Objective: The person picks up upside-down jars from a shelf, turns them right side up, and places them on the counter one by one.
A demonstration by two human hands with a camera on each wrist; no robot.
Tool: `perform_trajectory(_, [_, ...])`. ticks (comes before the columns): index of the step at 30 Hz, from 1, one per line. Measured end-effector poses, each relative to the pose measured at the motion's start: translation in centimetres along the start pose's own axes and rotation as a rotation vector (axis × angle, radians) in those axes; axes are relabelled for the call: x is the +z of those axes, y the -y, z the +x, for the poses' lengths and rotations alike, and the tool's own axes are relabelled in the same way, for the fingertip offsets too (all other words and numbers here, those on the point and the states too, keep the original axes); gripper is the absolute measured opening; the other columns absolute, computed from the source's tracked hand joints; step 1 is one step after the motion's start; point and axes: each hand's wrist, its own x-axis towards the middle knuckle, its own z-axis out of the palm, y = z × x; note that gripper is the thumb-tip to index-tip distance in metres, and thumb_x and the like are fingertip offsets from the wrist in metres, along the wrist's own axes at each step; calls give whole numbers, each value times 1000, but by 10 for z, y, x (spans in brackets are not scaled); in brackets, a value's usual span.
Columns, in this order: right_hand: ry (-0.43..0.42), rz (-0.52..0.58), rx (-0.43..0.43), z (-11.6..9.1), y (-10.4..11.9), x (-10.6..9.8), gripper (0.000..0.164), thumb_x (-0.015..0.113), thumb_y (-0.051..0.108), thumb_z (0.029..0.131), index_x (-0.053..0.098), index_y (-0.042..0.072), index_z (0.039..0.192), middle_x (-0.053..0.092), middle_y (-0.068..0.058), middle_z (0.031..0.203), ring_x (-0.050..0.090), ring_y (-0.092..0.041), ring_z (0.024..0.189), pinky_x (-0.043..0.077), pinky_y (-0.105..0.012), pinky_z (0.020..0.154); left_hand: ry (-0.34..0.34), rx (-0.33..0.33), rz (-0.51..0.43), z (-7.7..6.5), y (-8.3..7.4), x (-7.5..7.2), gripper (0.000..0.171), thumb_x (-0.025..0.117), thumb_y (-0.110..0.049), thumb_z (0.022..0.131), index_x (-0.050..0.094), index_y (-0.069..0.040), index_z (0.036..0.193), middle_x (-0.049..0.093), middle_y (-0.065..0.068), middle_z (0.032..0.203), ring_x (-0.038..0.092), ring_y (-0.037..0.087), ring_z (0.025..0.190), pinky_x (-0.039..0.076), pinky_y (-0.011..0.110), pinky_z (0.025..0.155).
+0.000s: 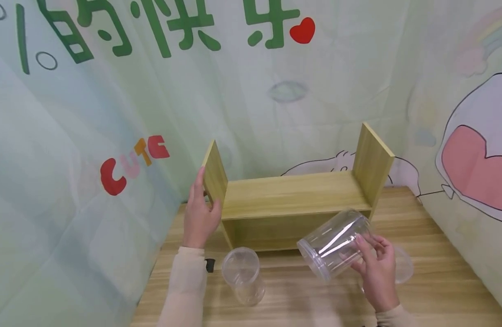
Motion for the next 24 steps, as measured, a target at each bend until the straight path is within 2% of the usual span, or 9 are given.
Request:
perform_trajectory(4, [16,-5,-31,2,-6,-5,39,58,16,89,29,8,114,36,-14,118,57,-18,91,51,-43,67,1,-5,-18,-1,-3,1,84,54,-4,79,10,-34,145,42,11,124,56,28,91,47,30,51])
perform_trajectory(8, [22,-10,1,4,-19,-13,41,58,18,89,29,8,117,36,-15,120,56,-21,93,51,-44,69,14,-21,-49,-3,-4,2,85,53,-3,79,8,-32,145,38,11,130,53,29,96,47,30,52])
perform_trajectory(12, [73,42,22,7,-35,-20,37,53,14,92,28,11,119,38,-12,119,56,-21,96,49,-45,72,0,-17,-84,-9,-5,2,85,55,-1,80,8,-31,145,31,8,136,49,26,103,51,33,59])
perform_trajectory(14, [92,66,39,3,-32,-17,36,51,14,93,26,12,119,36,-11,119,56,-21,97,49,-46,73,-32,3,-88,-14,-5,4,84,56,0,79,13,-29,145,29,7,137,45,25,107,51,35,65])
perform_trajectory(17, [107,80,80,-6,-18,-6,37,49,16,93,24,10,119,33,-13,119,56,-22,98,49,-45,73,-132,60,-74,-22,-9,8,71,58,1,76,32,-18,139,31,8,135,40,26,114,46,42,80])
perform_trajectory(21, [107,76,155,-13,-4,4,35,48,19,94,23,9,116,30,-12,118,57,-22,98,49,-44,75,-292,179,-109,-33,-20,14,40,56,3,74,57,-5,113,45,11,124,40,28,115,35,45,90])
perform_trajectory(24, [108,99,198,-15,-2,6,30,47,20,95,25,10,113,30,-10,117,58,-20,95,48,-46,76,-330,305,-199,-43,-31,20,26,52,5,75,63,-2,97,53,14,112,48,29,106,38,39,88])
